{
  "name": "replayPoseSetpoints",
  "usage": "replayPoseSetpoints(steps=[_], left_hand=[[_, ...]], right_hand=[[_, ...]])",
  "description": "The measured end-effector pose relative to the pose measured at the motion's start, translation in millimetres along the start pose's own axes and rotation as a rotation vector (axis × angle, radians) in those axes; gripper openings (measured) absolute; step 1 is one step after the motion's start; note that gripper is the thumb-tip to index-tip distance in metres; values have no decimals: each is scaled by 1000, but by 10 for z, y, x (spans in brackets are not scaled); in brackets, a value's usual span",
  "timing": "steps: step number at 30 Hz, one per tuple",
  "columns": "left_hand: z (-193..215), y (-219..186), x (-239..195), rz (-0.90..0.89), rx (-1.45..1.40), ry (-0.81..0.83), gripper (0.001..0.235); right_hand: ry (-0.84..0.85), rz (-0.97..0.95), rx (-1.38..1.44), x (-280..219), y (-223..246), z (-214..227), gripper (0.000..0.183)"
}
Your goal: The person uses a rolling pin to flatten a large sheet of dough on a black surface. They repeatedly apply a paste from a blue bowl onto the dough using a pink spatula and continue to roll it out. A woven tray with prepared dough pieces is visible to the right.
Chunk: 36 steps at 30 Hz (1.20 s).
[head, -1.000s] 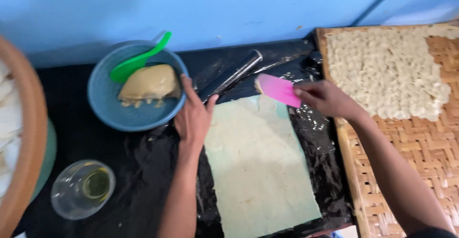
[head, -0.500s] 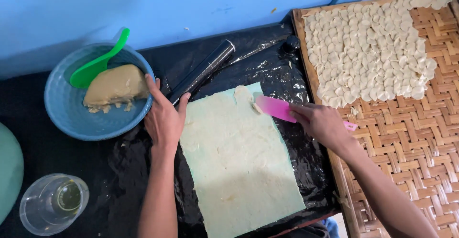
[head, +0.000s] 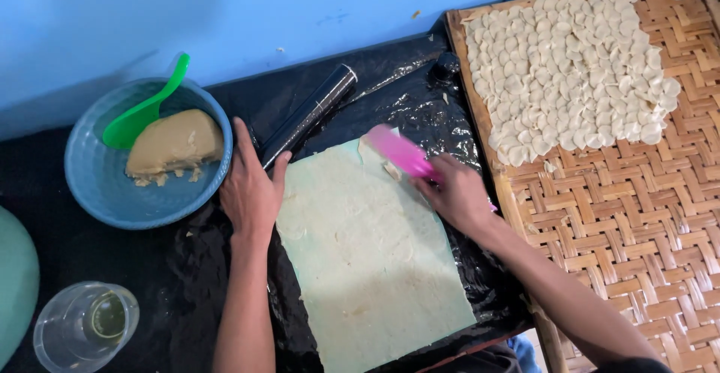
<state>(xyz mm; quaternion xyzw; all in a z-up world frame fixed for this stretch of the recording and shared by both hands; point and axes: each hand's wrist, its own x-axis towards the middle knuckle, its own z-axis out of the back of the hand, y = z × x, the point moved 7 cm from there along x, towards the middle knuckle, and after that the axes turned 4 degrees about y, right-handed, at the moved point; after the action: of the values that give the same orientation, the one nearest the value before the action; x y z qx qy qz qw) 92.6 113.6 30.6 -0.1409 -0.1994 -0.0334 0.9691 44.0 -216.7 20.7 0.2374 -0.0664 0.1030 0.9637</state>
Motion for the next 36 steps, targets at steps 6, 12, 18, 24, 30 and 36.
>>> replayPoseSetpoints(steps=[6,12,18,24,30,36], left_hand=[[20,-4,-13,-15,-3,-36,89],[-65,49,0,58,-68,88,68],[-68,51,-3,55,-92,111,56],[-49,20,27,39,-121,179,51],[127,-242,-55,-62,-139,103,48],[386,-768,-197,-328,-207,148,52]], right_hand=[[30,61,-96,248,375,-75,28],[120,161,-186,264,186,-289,21],[195,212,-193,232,249,-236,24],[177,220,-11,138,337,57,56],[-144,-232,-127,84,-474,725,61],[-203,-157,-295,3,-901,813,75]])
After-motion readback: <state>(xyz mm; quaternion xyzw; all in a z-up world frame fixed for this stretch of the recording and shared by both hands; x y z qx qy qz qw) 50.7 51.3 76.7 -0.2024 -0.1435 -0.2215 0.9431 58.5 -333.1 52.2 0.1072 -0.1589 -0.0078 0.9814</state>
